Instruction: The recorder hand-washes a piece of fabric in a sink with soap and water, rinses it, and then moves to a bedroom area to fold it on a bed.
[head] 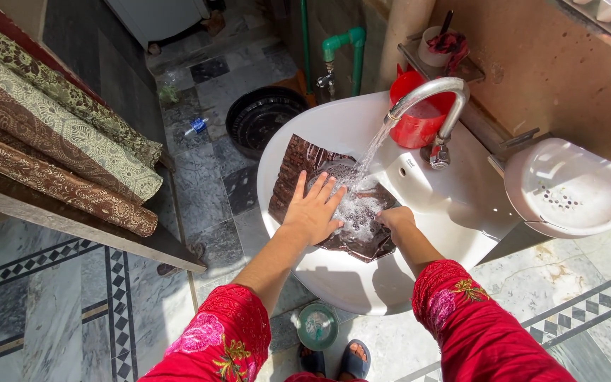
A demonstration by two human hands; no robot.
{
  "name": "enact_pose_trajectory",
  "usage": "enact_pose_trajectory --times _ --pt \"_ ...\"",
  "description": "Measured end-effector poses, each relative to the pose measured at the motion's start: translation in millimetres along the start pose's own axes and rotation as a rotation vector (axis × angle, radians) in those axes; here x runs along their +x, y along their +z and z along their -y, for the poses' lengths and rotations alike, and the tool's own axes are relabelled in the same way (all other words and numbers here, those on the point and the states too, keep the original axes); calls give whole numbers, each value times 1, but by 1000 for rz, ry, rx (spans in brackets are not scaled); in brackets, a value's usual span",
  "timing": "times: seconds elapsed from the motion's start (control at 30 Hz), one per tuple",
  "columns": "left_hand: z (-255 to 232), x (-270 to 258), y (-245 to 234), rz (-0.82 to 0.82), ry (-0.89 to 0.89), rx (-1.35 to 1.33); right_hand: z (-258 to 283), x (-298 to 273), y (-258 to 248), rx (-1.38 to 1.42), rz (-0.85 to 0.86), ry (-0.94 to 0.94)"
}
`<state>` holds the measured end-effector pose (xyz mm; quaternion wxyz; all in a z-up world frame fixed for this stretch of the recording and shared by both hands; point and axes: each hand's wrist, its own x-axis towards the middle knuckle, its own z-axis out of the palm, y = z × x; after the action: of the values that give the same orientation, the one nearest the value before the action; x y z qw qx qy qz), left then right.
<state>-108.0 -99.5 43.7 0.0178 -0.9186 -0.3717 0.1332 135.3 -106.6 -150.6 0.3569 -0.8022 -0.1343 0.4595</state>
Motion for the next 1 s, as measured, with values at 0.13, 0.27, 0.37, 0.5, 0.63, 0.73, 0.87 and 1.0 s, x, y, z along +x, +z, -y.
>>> enact_pose_trajectory --times 0.13,0.27,0.37,0.5,0.63,0.73,0.87,1.0 --pt "3 -2 -2 8 -14 -4 32 -40 2 17 -14 -85" --pt "9 1 -11 -2 -28 46 53 -28 22 199 98 -249" --pt "12 3 -18 -21 -40 56 77 -34 31 352 187 -304" --pt "23 3 -32 -51 -82 67 115 -60 31 505 284 -325" --pt "33 -1 -49 -51 -108 78 140 -57 33 509 330 -419" --pt "35 -3 -61 -65 -131 90 161 -73 29 424 335 -485" --pt "37 1 -71 -91 -144 71 177 -80 28 159 413 -706" --pt "36 1 -86 -103 -135 70 196 -110 24 41 418 -950"
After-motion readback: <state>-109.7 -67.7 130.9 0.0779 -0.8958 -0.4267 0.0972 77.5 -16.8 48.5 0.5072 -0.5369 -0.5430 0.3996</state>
